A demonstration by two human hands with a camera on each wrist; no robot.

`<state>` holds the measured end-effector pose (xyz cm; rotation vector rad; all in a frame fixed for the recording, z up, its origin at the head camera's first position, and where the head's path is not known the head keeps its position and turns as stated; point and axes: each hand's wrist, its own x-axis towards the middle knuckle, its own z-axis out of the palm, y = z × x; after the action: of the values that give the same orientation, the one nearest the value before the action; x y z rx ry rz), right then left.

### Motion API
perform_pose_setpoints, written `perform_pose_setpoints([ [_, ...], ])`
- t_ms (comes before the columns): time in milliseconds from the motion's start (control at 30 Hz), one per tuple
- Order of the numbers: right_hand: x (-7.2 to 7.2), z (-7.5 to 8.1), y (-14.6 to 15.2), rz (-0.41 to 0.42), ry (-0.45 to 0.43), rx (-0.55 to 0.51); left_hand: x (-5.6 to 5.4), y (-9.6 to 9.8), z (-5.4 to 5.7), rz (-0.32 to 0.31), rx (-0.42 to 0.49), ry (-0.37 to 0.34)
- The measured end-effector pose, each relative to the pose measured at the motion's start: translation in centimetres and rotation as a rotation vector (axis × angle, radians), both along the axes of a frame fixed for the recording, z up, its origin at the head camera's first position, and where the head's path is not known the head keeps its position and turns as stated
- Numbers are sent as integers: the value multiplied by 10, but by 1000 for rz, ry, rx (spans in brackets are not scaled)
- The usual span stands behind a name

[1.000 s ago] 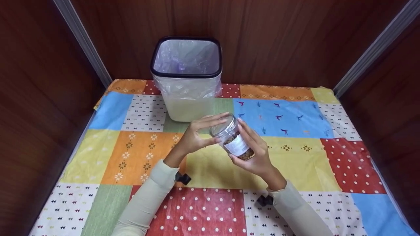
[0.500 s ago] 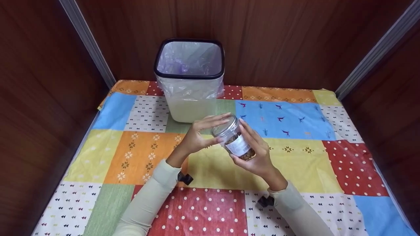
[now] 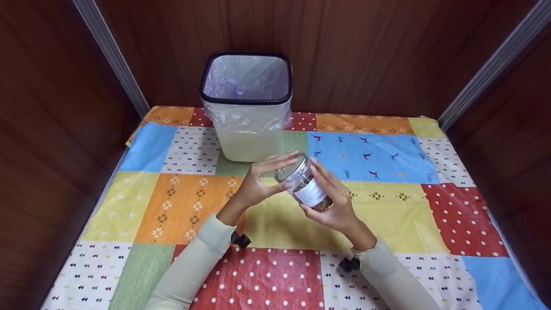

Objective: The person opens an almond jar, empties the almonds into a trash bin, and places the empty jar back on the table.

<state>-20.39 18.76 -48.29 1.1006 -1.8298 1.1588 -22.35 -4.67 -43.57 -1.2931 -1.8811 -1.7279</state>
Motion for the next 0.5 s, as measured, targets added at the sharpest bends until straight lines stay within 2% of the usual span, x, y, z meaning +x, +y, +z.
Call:
perform_pose_setpoints([
  [100, 3, 6, -2, 5, 2, 8, 2, 0, 0, 22, -1, 1],
  [333, 16, 31, -12, 17, 37, 2, 7, -1, 4, 60, 0, 12],
  [400, 17, 32, -13, 17, 47, 3, 9, -1, 4, 73, 4, 12],
  [500, 14, 26, -11, 16, 50, 10, 12, 0, 4, 96, 5, 11],
])
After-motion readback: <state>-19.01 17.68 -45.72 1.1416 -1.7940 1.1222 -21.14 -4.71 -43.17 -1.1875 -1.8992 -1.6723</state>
